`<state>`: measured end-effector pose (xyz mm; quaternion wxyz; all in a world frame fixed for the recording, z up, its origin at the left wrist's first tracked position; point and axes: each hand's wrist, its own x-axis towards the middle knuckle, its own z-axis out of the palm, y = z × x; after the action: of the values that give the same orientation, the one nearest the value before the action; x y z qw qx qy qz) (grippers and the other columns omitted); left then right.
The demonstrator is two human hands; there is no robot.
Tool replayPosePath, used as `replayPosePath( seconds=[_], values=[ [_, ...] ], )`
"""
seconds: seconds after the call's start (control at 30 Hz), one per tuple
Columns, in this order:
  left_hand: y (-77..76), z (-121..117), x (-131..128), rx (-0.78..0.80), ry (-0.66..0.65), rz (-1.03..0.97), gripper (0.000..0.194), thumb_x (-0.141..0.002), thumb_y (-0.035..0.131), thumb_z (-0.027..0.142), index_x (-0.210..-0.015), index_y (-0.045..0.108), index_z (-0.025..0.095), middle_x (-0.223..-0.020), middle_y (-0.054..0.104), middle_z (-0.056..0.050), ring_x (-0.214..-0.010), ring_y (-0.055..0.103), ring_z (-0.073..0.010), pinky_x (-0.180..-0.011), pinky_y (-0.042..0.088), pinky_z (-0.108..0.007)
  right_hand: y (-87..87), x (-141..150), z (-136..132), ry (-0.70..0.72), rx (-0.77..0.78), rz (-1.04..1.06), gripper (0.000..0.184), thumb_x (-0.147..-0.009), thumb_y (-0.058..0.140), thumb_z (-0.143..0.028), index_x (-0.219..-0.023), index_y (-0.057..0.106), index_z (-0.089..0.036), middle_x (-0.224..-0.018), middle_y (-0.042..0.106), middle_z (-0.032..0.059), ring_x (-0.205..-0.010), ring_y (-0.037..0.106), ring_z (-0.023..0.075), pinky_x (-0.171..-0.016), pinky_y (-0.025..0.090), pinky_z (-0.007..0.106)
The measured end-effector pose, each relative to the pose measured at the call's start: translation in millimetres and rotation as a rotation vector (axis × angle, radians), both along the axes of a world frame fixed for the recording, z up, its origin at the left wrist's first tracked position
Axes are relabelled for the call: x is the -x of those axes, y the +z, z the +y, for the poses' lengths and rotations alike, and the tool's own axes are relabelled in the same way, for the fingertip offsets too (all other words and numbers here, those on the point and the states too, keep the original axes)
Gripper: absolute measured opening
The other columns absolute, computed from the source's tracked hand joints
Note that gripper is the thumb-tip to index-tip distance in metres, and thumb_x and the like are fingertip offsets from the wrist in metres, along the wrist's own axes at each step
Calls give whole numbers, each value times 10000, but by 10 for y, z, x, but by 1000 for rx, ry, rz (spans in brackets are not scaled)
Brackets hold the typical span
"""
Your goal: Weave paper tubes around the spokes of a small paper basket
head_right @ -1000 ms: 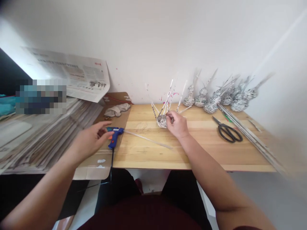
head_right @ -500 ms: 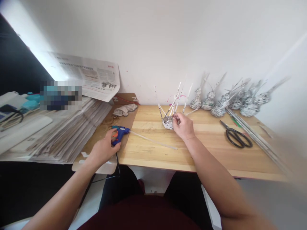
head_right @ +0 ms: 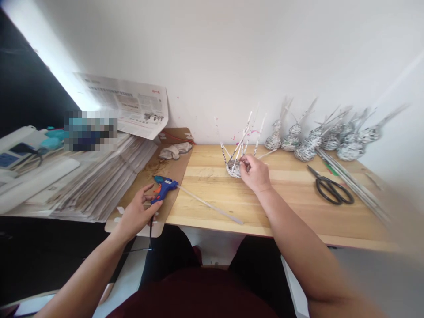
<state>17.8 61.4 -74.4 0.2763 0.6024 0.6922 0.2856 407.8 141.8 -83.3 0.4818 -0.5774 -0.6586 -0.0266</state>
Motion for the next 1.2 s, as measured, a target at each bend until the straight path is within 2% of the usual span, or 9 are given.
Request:
replayPosePath(
  seconds=[0.1, 0.23, 0.5, 0.63, 0.83, 0.93, 1.07, 1.13, 1.2],
  values=[
    [56, -10, 111, -41, -22, 135, 683, -863, 615, 460, -1471, 415, 221, -1142, 700, -87, -519, 639, -136, -673, 571, -336, -3, -9, -4, 0, 3, -8, 153, -846, 575, -287, -887, 695, -201, -735, 726, 43, -584, 640, 175, -609, 489, 295],
    [119, 16, 243, -106, 4, 317, 588, -862, 611, 356, -1420, 487, 220, -1117, 731, -74, -775, 728, -223, -812, 547, -361, -16, -27, 2, 15, 1, 12, 155, -842, 582, -294, -900, 695, -204, -763, 742, 50, -627, 679, 188, -621, 507, 299],
    [15, 112, 137, -184, 90, 497, 472, -941, 520, 307, -1398, 448, 212, -1195, 718, -112, -1070, 696, -340, -859, 524, -433, -2, -29, 10, -13, 5, 3, 152, -832, 589, -302, -883, 698, -209, -725, 736, 36, -556, 652, 174, -578, 498, 294],
    [-17, 173, 82, -197, 104, 500, 440, -951, 526, 301, -1372, 465, 193, -1157, 711, -123, -1065, 687, -331, -847, 527, -426, -12, -35, 20, -1, 22, 15, 156, -833, 583, -303, -890, 692, -207, -736, 741, 38, -546, 653, 172, -561, 494, 289],
    [40, 186, 128, -358, -13, 619, 386, -976, 526, 358, -1320, 559, 186, -1181, 677, -132, -1119, 636, -310, -920, 506, -411, -3, -38, 18, 5, 0, 3, 147, -831, 579, -297, -880, 686, -208, -730, 741, 35, -537, 646, 171, -554, 491, 288],
    [136, 165, 173, -496, -58, 587, 272, -996, 504, 400, -1096, 666, 205, -1049, 701, -100, -1032, 646, -266, -913, 497, -373, -10, -43, 29, 16, -13, 0, 143, -829, 585, -298, -878, 687, -210, -725, 738, 35, -533, 644, 174, -547, 489, 292],
    [210, 123, 115, -596, -161, 482, 345, -1017, 473, 385, -765, 637, 214, -792, 670, -65, -839, 636, -224, -794, 497, -337, -19, -41, 27, 18, -20, 3, 146, -841, 583, -301, -890, 688, -211, -746, 747, 46, -573, 666, 191, -570, 501, 306],
    [190, 100, 33, -650, -256, 404, 276, -1024, 469, 317, -868, 670, 207, -866, 698, -69, -890, 648, -215, -836, 506, -333, -13, -33, 14, 16, -17, 5, 153, -851, 575, -302, -896, 689, -211, -764, 751, 53, -610, 681, 198, -597, 512, 310],
    [142, 83, -49, -691, -371, 356, 229, -1020, 470, 244, -1123, 671, 206, -1055, 719, -82, -1024, 656, -211, -942, 502, -337, -5, -26, 4, 17, -12, 9, 156, -857, 560, -289, -899, 688, -210, -778, 753, 55, -622, 679, 194, -615, 515, 309]
  ],
)
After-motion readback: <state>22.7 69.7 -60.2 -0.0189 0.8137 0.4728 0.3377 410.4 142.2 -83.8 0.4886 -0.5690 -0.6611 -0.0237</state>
